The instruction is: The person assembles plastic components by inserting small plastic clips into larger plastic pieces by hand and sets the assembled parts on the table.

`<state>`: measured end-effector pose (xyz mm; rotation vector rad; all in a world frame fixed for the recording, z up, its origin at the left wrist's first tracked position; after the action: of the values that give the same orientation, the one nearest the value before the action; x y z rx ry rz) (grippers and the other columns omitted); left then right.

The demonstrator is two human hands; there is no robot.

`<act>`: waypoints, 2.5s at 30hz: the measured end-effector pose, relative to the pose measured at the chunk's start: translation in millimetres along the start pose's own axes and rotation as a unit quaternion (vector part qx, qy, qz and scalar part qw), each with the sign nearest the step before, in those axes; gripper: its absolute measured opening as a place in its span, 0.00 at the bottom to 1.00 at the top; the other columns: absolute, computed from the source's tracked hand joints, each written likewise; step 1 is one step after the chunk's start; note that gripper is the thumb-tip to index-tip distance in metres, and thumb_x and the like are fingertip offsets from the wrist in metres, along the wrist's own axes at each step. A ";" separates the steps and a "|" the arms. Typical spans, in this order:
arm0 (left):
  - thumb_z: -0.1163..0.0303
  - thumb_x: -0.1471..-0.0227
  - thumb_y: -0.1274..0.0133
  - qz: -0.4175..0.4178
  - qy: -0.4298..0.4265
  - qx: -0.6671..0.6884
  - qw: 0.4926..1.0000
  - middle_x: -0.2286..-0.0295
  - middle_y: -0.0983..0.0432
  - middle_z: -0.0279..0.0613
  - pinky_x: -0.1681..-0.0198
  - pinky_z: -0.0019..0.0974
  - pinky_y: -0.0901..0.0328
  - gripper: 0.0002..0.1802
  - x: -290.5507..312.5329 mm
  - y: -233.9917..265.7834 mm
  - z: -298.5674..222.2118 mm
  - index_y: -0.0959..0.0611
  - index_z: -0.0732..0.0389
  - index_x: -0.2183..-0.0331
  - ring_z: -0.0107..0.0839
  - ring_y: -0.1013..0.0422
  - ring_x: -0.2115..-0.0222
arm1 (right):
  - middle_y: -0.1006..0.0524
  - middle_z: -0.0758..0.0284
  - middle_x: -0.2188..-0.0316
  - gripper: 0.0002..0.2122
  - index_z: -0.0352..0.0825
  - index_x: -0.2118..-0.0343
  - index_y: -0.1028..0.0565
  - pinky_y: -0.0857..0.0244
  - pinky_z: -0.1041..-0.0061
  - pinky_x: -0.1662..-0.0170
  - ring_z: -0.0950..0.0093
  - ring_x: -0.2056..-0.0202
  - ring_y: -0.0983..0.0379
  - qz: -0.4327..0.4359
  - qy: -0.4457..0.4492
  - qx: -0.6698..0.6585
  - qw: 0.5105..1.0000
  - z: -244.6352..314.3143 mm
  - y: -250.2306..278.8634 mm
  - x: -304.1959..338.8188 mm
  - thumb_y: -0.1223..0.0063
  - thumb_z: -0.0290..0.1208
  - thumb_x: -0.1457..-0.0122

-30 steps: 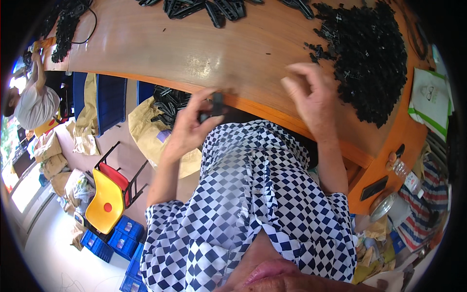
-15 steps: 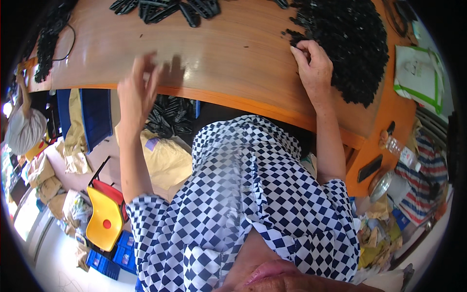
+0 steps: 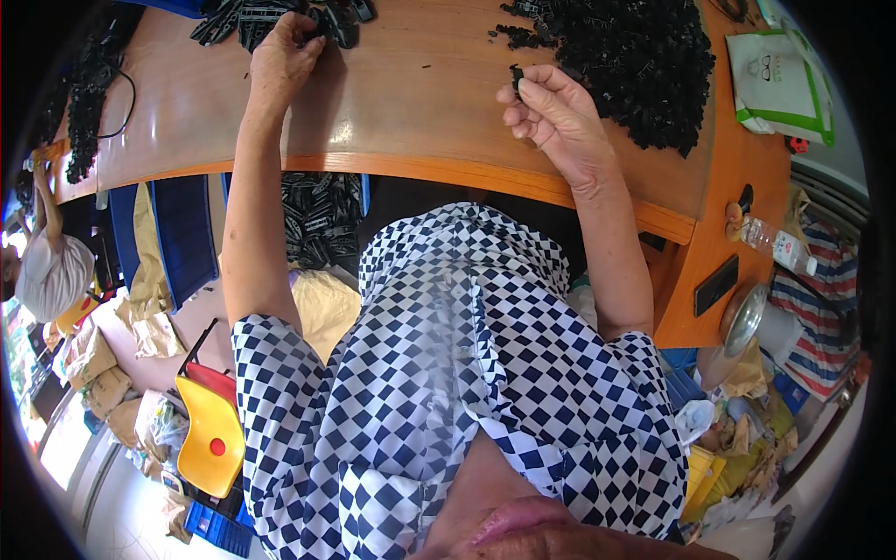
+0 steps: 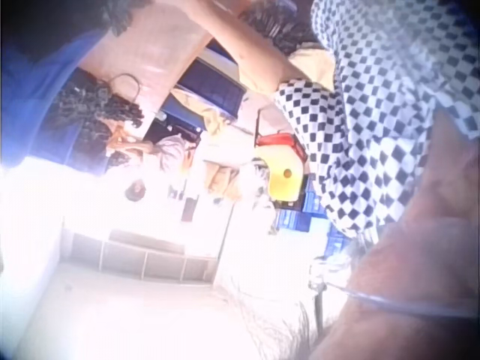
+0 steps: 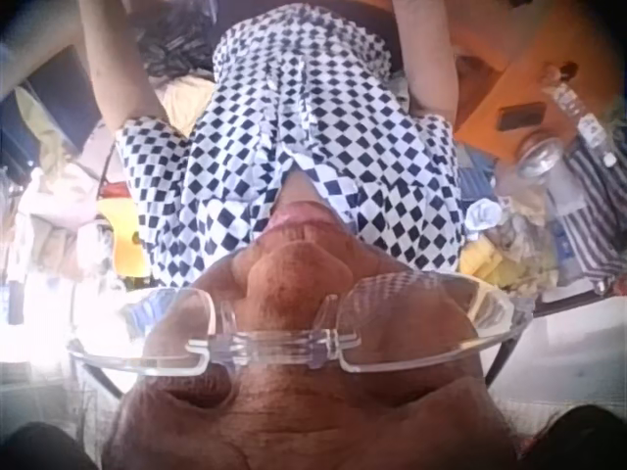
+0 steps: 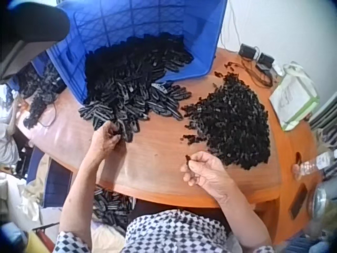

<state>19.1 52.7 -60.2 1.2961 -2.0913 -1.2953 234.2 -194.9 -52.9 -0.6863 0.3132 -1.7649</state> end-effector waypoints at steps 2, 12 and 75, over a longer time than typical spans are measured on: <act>0.65 0.51 0.42 0.011 0.003 0.018 1.000 0.67 0.24 0.43 0.66 0.37 0.31 0.22 3.0 -5.2 -1.3 0.27 0.59 0.55 0.36 0.25 0.70 | 0.22 0.61 0.66 0.06 0.34 0.61 0.29 0.31 0.83 0.70 0.76 0.71 0.24 -0.007 0.014 0.026 1.000 -2.4 -3.1 2.5 0.49 0.26 0.40; 0.80 0.49 0.46 0.145 0.138 0.644 0.739 0.63 0.25 0.40 0.61 0.28 0.27 0.21 87.2 -47.1 -121.9 0.28 0.65 0.52 0.32 0.25 0.62 | 0.22 0.69 0.69 0.08 0.31 0.63 0.26 0.35 0.86 0.63 0.83 0.67 0.28 -0.051 0.155 0.142 0.976 8.2 -21.3 4.5 0.45 0.28 0.42; 0.85 0.49 0.48 0.163 0.064 0.573 0.800 0.59 0.28 0.43 0.55 0.29 0.31 0.30 113.0 -51.1 -158.2 0.38 0.59 0.46 0.27 0.29 0.59 | 0.23 0.60 0.60 0.16 0.24 0.52 0.33 0.31 0.79 0.56 0.75 0.60 0.25 -0.011 0.065 0.235 0.970 -3.2 -55.2 -8.9 0.50 0.23 0.42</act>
<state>95.7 -131.9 -39.1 1.1867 -2.8792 0.3634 190.4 -170.1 -28.3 -0.2351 -0.0300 -1.8187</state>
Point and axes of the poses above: each hand's wrist, its own x-axis away from the middle knuckle, its own y-axis out of the back of the hand, z = x × y, the point moved 9 cm from there along -x, towards the middle knuckle
